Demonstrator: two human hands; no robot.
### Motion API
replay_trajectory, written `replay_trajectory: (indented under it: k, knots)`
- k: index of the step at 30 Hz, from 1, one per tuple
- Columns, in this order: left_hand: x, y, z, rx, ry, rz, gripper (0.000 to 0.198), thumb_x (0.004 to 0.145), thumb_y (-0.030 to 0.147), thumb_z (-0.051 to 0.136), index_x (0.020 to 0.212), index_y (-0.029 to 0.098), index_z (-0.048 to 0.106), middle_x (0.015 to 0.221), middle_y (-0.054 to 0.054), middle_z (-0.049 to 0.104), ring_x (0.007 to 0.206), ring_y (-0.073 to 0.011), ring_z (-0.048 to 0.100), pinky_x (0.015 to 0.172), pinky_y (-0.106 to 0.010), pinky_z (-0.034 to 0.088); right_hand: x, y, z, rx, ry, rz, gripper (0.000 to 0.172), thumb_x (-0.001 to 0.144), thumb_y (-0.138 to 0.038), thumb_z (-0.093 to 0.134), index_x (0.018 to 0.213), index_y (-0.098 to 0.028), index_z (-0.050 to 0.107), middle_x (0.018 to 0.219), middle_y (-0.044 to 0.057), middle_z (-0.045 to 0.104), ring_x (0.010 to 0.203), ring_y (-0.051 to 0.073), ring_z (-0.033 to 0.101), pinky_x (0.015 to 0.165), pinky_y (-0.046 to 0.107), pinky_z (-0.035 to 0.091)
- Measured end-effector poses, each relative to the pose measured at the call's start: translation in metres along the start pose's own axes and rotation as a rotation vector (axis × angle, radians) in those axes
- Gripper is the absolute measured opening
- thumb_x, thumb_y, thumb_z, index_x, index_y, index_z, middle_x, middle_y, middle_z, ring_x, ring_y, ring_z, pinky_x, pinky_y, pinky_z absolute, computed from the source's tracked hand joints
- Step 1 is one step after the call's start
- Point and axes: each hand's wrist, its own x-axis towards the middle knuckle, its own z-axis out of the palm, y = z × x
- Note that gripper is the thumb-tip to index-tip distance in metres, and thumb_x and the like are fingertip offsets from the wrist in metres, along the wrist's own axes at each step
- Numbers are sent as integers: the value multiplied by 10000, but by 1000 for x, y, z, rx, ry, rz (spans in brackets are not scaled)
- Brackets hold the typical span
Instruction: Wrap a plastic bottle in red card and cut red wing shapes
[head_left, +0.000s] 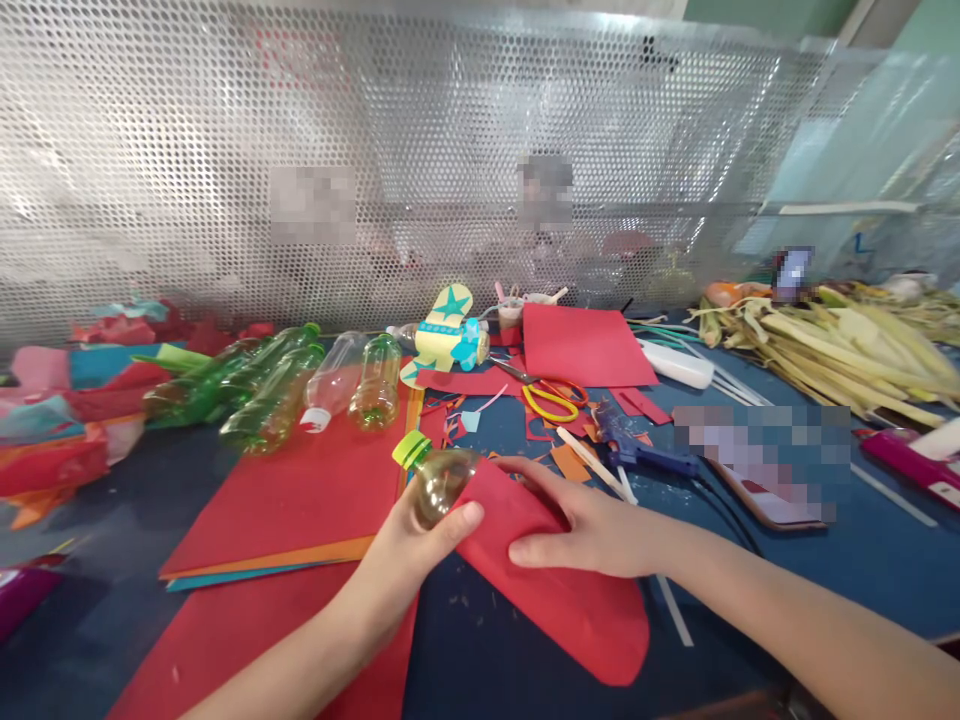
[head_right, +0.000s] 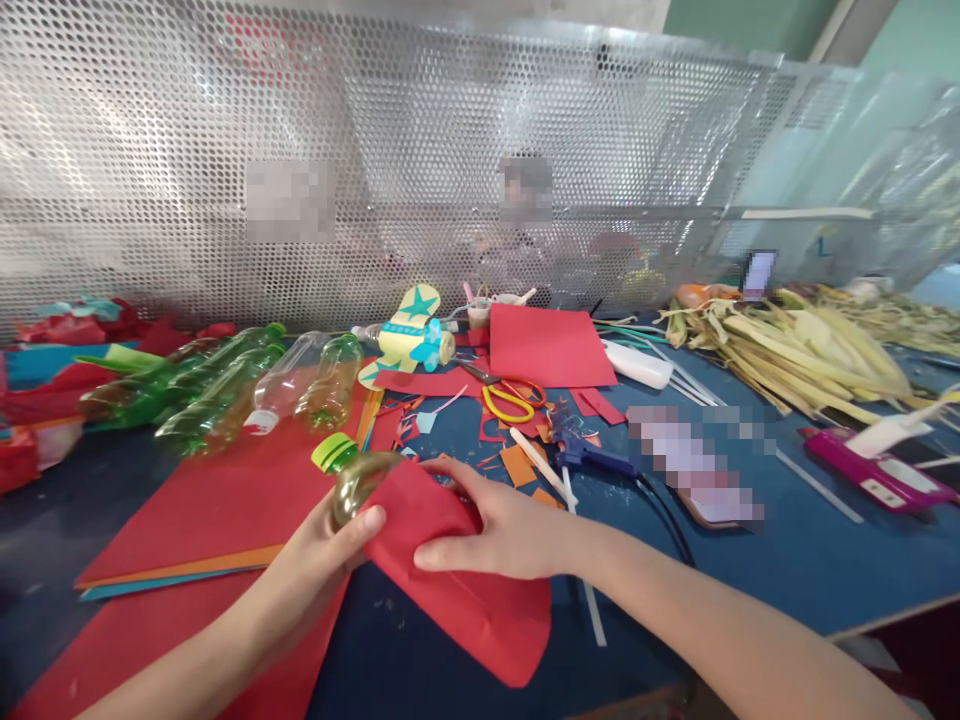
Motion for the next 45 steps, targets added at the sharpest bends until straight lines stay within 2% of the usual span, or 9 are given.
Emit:
replay_trajectory:
  k: [5, 12, 18, 22, 26, 34, 38, 42, 45]
  knots:
    - [-2, 2, 3, -7, 39, -7, 618, 646, 498, 791, 1172, 224, 616, 1216, -95, 673, 1182, -329, 575, 987, -407, 467, 1, 5, -9, 98, -90, 3, 870, 777, -367, 719, 1484, -237, 228, 1472, 118, 386, 1300, 283, 439, 1024, 419, 424]
    - [10, 4, -8, -65, 80, -90, 632, 640, 441, 801, 1195, 198, 624, 1028, -93, 749, 1041, -326, 665, 844, -379, 552, 2, 7, -21, 213, -177, -16, 866, 781, -340, 722, 1483, -249, 223, 1393, 120, 460, 1269, 262, 471, 1031, 413, 404]
    - [17, 5, -12, -94, 165, -80, 377, 680, 409, 783, 990, 205, 716, 948, -63, 773, 1011, -301, 682, 684, -259, 567, 2, 7, -33, 195, -205, 43, 846, 781, -341, 715, 1475, -234, 243, 1416, 124, 439, 1312, 268, 426, 1037, 419, 400]
    - [21, 6, -15, -113, 191, -99, 313, 706, 378, 763, 968, 210, 727, 916, -57, 777, 950, -280, 707, 650, -257, 576, 2, 11, -40, 181, -242, -10, 868, 788, -342, 718, 1490, -264, 214, 1388, 118, 462, 1316, 264, 422, 1050, 423, 380]
    - [23, 9, -16, -131, 223, -107, 252, 745, 322, 730, 959, 188, 726, 872, -64, 779, 868, -243, 728, 620, -229, 575, 1, 14, -44, 175, -269, -77, 920, 773, -343, 738, 1501, -263, 182, 1446, 135, 374, 1304, 266, 429, 1036, 398, 389]
    - [27, 23, -17, -166, 324, -142, 158, 876, 279, 596, 862, 192, 727, 776, -29, 767, 655, -158, 712, 568, -198, 582, 3, 21, -43, 350, -271, -83, 918, 758, -377, 767, 1485, -308, 212, 1220, 100, 544, 1091, 225, 602, 923, 388, 478]
    - [31, 30, -22, -214, 367, -116, 219, 913, 304, 542, 826, 196, 711, 659, -9, 733, 539, -133, 669, 491, -181, 560, 2, 18, -32, 510, -374, -124, 753, 798, -485, 706, 1411, -301, 310, 1163, 90, 577, 946, 193, 675, 859, 380, 519]
    - [33, 30, -24, -217, 374, -90, 206, 903, 322, 558, 828, 200, 706, 691, -3, 739, 569, -126, 669, 500, -171, 559, 3, 18, -24, 530, -317, -152, 629, 786, -543, 691, 1284, -265, 427, 1125, 84, 589, 950, 196, 668, 855, 386, 525]
    - [33, 25, -25, -168, 362, -46, 165, 832, 342, 651, 879, 193, 704, 780, -17, 755, 696, -158, 703, 570, -186, 573, 6, 20, -22, 505, -170, -98, 762, 764, -676, 609, 1338, -227, 387, 1089, 106, 612, 957, 213, 653, 854, 415, 531]
